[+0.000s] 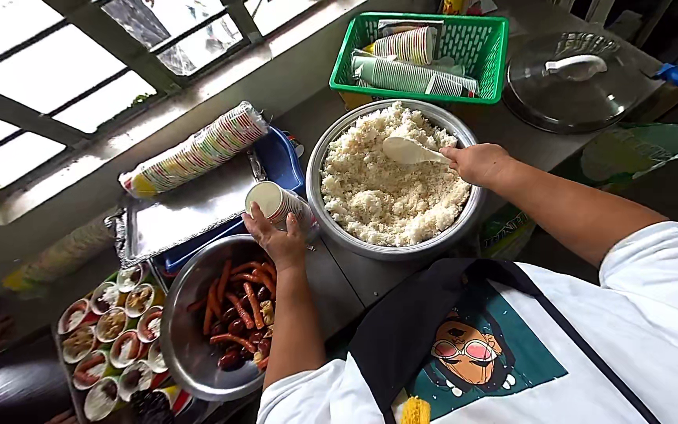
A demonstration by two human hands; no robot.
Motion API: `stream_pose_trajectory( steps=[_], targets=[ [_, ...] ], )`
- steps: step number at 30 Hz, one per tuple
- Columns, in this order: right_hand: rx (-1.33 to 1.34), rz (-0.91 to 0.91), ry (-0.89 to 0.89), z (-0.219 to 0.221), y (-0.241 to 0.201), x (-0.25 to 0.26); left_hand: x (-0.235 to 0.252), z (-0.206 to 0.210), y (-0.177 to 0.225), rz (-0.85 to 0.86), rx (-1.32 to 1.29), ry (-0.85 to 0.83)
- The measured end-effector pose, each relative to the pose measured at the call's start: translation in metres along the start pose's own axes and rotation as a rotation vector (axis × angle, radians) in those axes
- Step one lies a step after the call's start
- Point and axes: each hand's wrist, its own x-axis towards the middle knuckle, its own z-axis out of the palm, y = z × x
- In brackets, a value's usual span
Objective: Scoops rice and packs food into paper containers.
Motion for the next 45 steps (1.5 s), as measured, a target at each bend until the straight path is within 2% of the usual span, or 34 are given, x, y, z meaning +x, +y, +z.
stream_pose_trajectory(
  steps=[4, 6, 10, 14, 17, 22, 26, 29, 31, 33, 35, 38, 41, 45],
  targets=[
    [-0.019, -0.088, 0.077, -0.017, -0.027, -0.005, 0.024, -0.014, -0.004, -0.032, 0.127, -0.031],
    [-0.018, -0.111, 0.106, -0.012, -0.041, 0.004, 0.030, -0.016, -0.008, -0.043, 0.153, -0.057],
    [-0.042, -0.165, -0.005, 0.017, -0.055, 0.019, 0.036, -0.020, -0.012, 0.045, 0.198, -0.140],
    [-0.066, -0.265, -0.091, 0.032, -0.046, 0.009, 0.040, -0.027, -0.006, 0.118, 0.263, -0.224],
    [-0.055, -0.283, -0.154, 0.038, -0.040, 0.005, 0.042, -0.033, 0.002, 0.177, 0.316, -0.179],
    [0.068, -0.300, -0.280, 0.027, -0.027, 0.008, 0.040, -0.044, 0.014, 0.225, 0.444, -0.013],
    [0.223, -0.225, -0.406, 0.033, -0.043, 0.021, 0.035, -0.055, 0.018, 0.352, 0.359, 0.087],
    [0.397, -0.171, -0.469, 0.038, -0.043, 0.030, 0.022, -0.071, 0.032, 0.539, 0.228, 0.161],
    [0.482, -0.157, -0.487, 0.036, -0.033, 0.030, 0.008, -0.086, 0.040, 0.644, 0.095, 0.081],
    [0.534, -0.129, -0.515, 0.031, -0.023, 0.029, -0.010, -0.092, 0.043, 0.657, -0.117, -0.127],
    [0.586, -0.107, -0.528, 0.031, -0.021, 0.032, -0.034, -0.081, 0.045, 0.587, -0.389, -0.388],
    [0.621, -0.096, -0.531, 0.037, -0.034, 0.034, -0.073, -0.050, 0.049, 0.510, -0.580, -0.702],
    [0.661, -0.113, -0.523, 0.039, -0.032, 0.034, -0.095, -0.039, 0.050, 0.378, -0.645, -0.878],
    [0.664, -0.115, -0.503, 0.025, -0.021, 0.017, -0.102, -0.047, 0.047, 0.124, -0.728, -1.062]
  ],
)
